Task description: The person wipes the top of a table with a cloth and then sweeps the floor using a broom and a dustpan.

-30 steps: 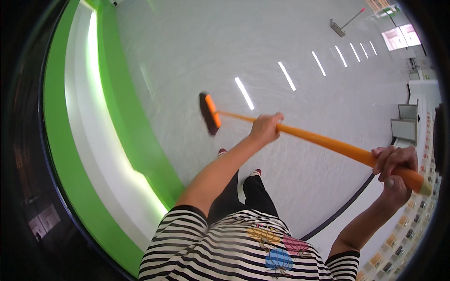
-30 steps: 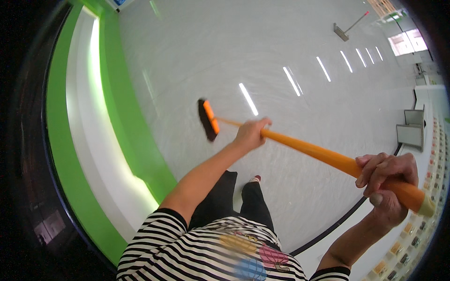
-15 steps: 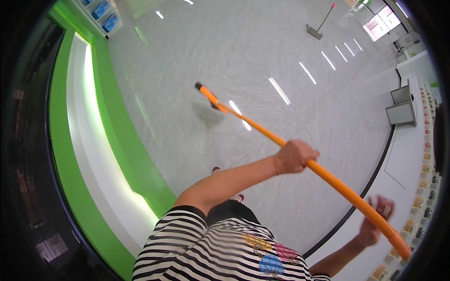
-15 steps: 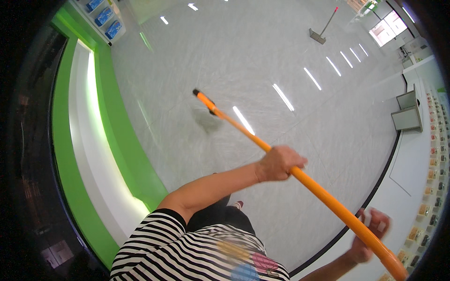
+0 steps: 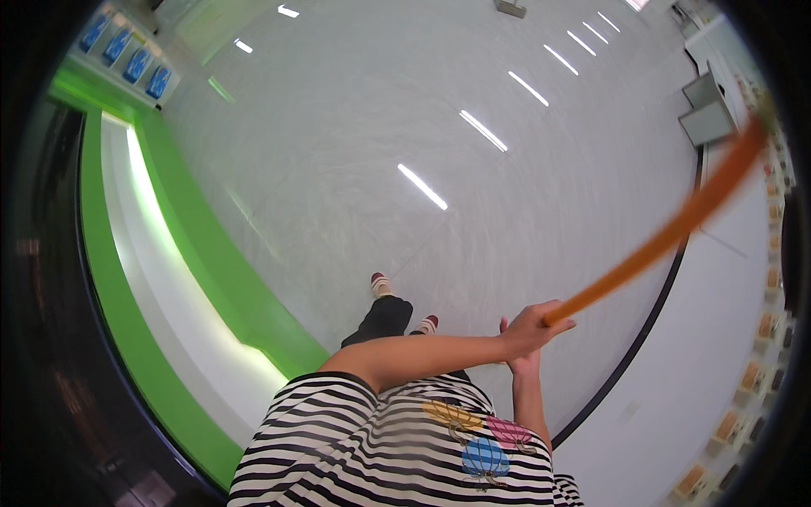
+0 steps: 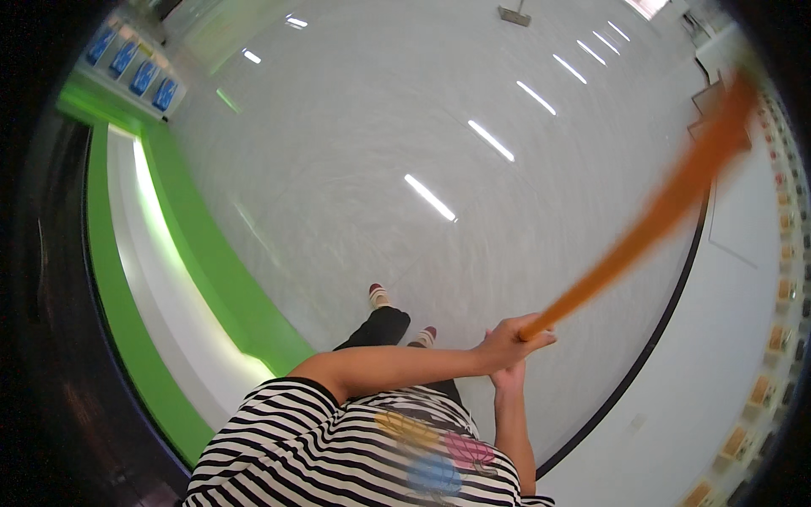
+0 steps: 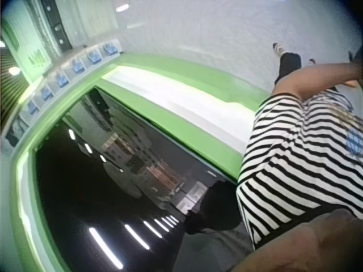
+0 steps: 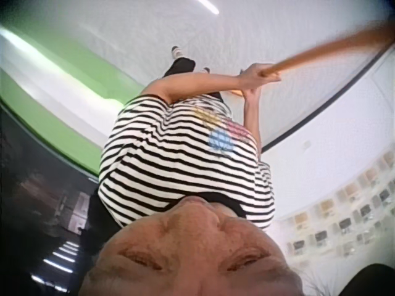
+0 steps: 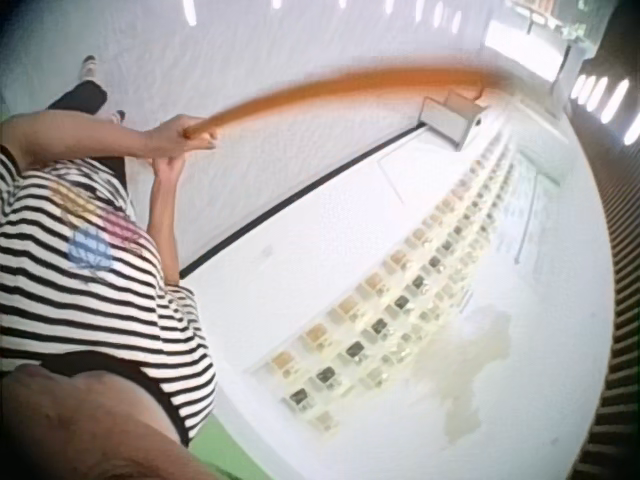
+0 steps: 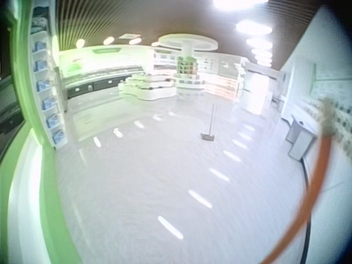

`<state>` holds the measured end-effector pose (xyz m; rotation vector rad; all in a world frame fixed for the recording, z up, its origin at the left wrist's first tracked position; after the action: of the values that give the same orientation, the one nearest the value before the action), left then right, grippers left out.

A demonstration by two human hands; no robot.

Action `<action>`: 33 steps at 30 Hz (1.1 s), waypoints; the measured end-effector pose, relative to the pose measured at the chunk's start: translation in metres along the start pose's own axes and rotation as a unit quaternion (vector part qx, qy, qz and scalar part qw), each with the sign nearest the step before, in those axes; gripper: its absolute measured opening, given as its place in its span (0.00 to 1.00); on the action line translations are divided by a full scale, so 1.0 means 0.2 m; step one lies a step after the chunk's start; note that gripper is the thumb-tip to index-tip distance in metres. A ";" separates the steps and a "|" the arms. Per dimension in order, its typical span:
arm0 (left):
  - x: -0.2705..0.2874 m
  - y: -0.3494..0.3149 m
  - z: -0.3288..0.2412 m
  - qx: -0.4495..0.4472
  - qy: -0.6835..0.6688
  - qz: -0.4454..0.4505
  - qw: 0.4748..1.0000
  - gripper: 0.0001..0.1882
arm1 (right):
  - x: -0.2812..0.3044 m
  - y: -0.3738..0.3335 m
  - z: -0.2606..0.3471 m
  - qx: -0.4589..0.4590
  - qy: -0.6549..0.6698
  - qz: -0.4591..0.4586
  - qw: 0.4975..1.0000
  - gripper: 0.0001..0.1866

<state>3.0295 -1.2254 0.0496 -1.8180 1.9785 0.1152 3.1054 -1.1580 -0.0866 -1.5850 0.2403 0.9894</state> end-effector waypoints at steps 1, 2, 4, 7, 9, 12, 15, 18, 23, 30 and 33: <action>-0.01 -0.04 0.02 0.008 0.008 0.010 1.000 0.10 | 0.15 0.05 0.06 -0.002 0.074 0.011 0.997 0.13; 0.01 -0.11 -0.01 0.028 -0.011 0.021 0.999 0.09 | 0.38 0.09 0.18 0.010 0.088 0.012 0.996 0.13; 0.06 -0.19 -0.13 -0.010 0.030 0.064 0.997 0.09 | 1.06 0.07 0.32 -0.052 0.114 -0.196 0.973 0.10; 0.21 -0.33 -0.28 0.098 -0.029 0.093 0.990 0.12 | 1.48 -0.10 0.39 0.067 -0.021 -0.392 0.917 0.12; 0.32 -0.46 -0.02 0.208 0.021 0.071 0.975 0.13 | 1.49 -0.13 0.28 0.059 0.013 -0.350 0.935 0.15; 0.28 -0.50 0.10 0.201 0.028 0.064 0.977 0.12 | 1.29 -0.03 0.15 -0.005 0.035 -0.385 0.922 0.17; 0.46 -0.42 -0.09 0.199 0.024 0.066 0.978 0.10 | 1.21 0.26 -0.05 -0.030 0.033 -0.284 0.958 0.16; 0.79 -0.40 -0.63 0.110 0.118 -0.029 0.987 0.05 | 0.44 0.44 -0.49 -0.117 -0.048 -0.119 0.985 0.06; 0.88 -0.51 -1.60 -0.190 0.322 -0.004 0.927 0.07 | -0.76 0.58 -1.23 -0.194 -0.016 0.026 0.981 0.04; 0.96 -0.75 -1.83 -0.296 0.462 0.155 0.821 0.10 | -1.43 0.74 -1.64 -0.219 0.024 0.145 0.965 0.03; 1.09 -0.81 -2.02 -0.427 0.218 0.087 0.873 0.12 | -1.44 0.58 -1.51 -0.195 0.029 0.161 0.967 0.05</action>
<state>3.0712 -1.5909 0.3676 -2.3188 2.6792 0.8193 2.9904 -1.5628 0.0158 -1.9768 0.3687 1.3014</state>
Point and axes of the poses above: each hand's wrist, its own y-axis towards the middle knuckle, its own x-axis out of the back of the hand, z = x × y, the point moved 9 cm from there along y, towards the middle knuckle, and after that the axes turned 5 degrees about x, right-handed, at the moved point
